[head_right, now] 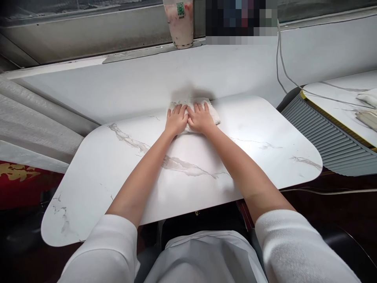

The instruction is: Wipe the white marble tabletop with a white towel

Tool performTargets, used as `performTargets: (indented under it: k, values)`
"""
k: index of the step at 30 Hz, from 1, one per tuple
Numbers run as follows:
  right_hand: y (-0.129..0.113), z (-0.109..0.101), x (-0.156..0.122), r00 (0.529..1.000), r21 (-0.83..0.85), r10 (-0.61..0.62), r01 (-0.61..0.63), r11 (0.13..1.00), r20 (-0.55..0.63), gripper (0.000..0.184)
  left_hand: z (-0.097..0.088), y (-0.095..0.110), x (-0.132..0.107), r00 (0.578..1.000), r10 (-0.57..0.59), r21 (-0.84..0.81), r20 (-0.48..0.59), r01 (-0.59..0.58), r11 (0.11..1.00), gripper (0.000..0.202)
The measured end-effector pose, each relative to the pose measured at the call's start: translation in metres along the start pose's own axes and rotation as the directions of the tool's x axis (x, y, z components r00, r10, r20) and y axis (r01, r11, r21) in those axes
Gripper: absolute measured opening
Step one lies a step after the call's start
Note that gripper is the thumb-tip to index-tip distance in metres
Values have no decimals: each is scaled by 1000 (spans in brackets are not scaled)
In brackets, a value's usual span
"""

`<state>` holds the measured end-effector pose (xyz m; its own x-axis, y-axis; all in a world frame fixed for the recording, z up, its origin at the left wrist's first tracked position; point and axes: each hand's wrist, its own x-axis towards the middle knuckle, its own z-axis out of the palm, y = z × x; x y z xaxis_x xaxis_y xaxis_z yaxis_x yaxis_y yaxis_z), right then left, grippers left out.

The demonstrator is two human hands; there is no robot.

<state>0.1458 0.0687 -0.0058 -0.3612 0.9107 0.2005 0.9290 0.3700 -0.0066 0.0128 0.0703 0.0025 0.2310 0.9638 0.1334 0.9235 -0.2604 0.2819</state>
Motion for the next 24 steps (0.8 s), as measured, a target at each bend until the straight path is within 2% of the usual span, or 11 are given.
performTargets:
  k: [3, 5, 12, 15, 19, 24]
  values:
    - [-1, -4, -22, 1000, -12, -16, 16, 1000, 1, 59, 2, 11, -19, 1000, 10, 14, -8, -10, 1000, 54]
    - [-2, -7, -48, 999, -19, -35, 34, 999, -23, 59, 3, 23, -41, 1000, 22, 17, -4, -22, 1000, 54]
    - [-19, -29, -174, 995, -86, -41, 33, 996, -91, 58, 1, 71, -142, 984, 169, -7, 63, -169, 986, 55]
    - [-28, -41, -216, 992, -107, -68, 57, 993, -110, 61, 0, 84, -175, 966, 247, -6, 82, -247, 969, 56]
    - [-34, -50, -242, 990, -115, -53, 37, 993, -135, 71, -2, 94, -196, 946, 314, 8, 83, -315, 949, 56]
    - [-34, -51, -243, 988, -134, -55, 36, 990, -142, 77, -4, 97, -195, 940, 320, 10, 115, -324, 946, 56]
